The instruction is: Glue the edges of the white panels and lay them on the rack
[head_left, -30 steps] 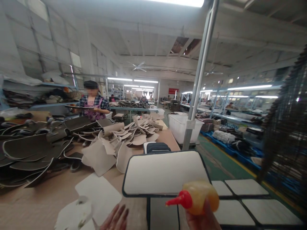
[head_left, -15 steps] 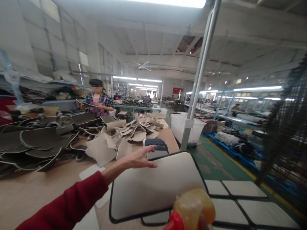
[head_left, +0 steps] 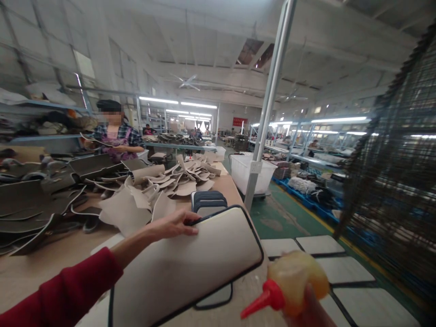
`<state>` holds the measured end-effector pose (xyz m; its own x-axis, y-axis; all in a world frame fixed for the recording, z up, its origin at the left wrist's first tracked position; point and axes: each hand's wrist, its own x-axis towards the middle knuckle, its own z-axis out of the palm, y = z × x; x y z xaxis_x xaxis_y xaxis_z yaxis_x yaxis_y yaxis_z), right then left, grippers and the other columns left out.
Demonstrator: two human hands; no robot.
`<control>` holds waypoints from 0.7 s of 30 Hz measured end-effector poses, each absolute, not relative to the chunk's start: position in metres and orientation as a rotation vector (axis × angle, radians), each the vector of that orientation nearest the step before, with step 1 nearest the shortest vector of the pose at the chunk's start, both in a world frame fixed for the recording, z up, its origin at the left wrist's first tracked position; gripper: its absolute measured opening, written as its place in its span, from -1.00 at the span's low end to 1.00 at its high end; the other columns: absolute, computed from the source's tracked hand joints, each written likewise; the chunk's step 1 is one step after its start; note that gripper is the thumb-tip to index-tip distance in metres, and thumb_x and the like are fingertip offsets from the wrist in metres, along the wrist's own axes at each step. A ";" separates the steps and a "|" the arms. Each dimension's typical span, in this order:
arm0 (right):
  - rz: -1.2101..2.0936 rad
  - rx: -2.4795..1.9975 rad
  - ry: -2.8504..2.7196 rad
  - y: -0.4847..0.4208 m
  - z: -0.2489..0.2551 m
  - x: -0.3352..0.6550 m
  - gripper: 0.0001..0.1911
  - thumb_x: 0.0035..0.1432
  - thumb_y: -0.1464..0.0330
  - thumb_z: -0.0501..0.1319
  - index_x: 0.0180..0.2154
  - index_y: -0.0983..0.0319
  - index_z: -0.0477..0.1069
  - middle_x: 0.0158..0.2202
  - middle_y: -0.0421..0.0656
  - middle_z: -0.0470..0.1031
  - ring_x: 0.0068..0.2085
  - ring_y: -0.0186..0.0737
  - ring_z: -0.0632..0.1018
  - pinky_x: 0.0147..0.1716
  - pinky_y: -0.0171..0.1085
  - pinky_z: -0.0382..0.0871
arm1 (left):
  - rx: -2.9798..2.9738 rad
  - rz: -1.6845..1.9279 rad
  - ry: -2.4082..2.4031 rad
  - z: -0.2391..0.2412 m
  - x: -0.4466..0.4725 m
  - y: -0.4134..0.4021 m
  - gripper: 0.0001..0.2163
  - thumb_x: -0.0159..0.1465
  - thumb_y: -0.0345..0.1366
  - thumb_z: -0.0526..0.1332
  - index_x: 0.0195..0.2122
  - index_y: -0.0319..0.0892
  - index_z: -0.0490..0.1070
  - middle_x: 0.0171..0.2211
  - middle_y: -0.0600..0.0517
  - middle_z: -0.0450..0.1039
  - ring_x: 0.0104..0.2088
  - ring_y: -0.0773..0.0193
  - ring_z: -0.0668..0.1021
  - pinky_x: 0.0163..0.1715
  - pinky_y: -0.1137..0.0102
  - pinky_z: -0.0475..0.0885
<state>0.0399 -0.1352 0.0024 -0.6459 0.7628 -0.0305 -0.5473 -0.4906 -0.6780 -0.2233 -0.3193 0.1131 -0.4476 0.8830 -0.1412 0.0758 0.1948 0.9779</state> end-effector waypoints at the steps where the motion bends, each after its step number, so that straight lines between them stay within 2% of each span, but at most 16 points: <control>1: 2.122 -0.427 -0.829 -0.126 0.011 0.040 -0.55 -0.01 0.09 0.37 -0.06 0.05 0.47 -0.03 -0.13 0.50 -0.06 0.01 0.54 -0.10 -0.06 0.48 | 0.861 1.333 1.690 0.114 -0.223 -0.325 -0.78 -0.03 -0.42 0.39 -0.30 -0.21 0.59 -0.40 0.03 0.57 -0.37 0.18 0.55 -0.41 0.49 0.41; 3: 1.992 -0.429 -0.885 -0.110 0.032 0.034 -0.40 -0.16 0.08 0.44 -0.05 0.11 0.46 -0.04 -0.07 0.50 -0.08 0.05 0.54 -0.14 -0.06 0.49 | 0.809 1.313 1.680 0.116 -0.221 -0.334 -0.78 -0.01 -0.42 0.38 -0.29 -0.22 0.59 -0.35 0.01 0.59 -0.37 0.19 0.56 -0.42 0.49 0.41; 5: 1.862 -0.408 -0.949 -0.098 0.055 0.024 -0.32 -0.25 0.07 0.46 -0.03 0.11 0.44 -0.06 -0.07 0.51 -0.05 0.08 0.51 -0.04 0.04 0.41 | 0.815 1.289 1.689 0.116 -0.221 -0.343 -0.77 0.01 -0.39 0.37 -0.26 -0.20 0.59 -0.32 0.00 0.60 -0.36 0.18 0.57 -0.41 0.49 0.41; 8: 1.728 -0.367 -1.058 -0.089 0.081 0.006 -0.30 -0.31 0.09 0.47 -0.06 0.14 0.45 -0.11 -0.07 0.52 0.00 0.13 0.47 0.10 0.18 0.19 | 0.875 1.223 1.663 0.116 -0.224 -0.354 -0.75 0.04 -0.33 0.35 -0.22 -0.19 0.59 -0.28 -0.02 0.59 -0.33 0.16 0.57 -0.37 0.47 0.41; 11: 1.677 -0.316 -1.137 -0.086 0.091 -0.006 -0.32 -0.36 0.13 0.49 -0.12 0.15 0.47 -0.16 -0.07 0.53 0.01 0.15 0.45 0.12 0.23 0.13 | 0.941 1.160 1.605 0.114 -0.230 -0.363 -0.76 0.06 -0.30 0.34 -0.22 -0.20 0.59 -0.24 -0.03 0.59 -0.31 0.15 0.57 -0.34 0.46 0.40; 16: 1.703 -0.225 -1.222 -0.083 0.093 -0.018 -0.43 -0.33 0.24 0.50 -0.17 0.16 0.49 -0.26 -0.09 0.55 -0.16 0.05 0.54 0.03 0.13 0.31 | 0.985 1.121 1.603 0.115 -0.238 -0.374 -0.76 0.06 -0.28 0.33 -0.23 -0.22 0.59 -0.26 -0.05 0.59 -0.30 0.10 0.57 -0.29 0.42 0.42; 21: 1.742 -0.216 -1.260 -0.084 0.096 -0.026 -0.33 -0.36 0.29 0.51 -0.09 0.19 0.46 -0.28 -0.09 0.55 -0.24 0.02 0.56 -0.05 0.04 0.39 | 0.949 1.124 1.590 0.121 -0.240 -0.377 -0.80 0.02 -0.28 0.36 -0.31 -0.19 0.60 -0.28 -0.03 0.59 -0.28 0.04 0.57 -0.26 0.34 0.44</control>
<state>-0.0255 -0.0843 0.0957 -0.5407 0.7605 0.3594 -0.5795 -0.0270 -0.8145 -0.2398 -0.3771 0.1213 -0.2612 0.9315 -0.2530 0.0718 0.2801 0.9573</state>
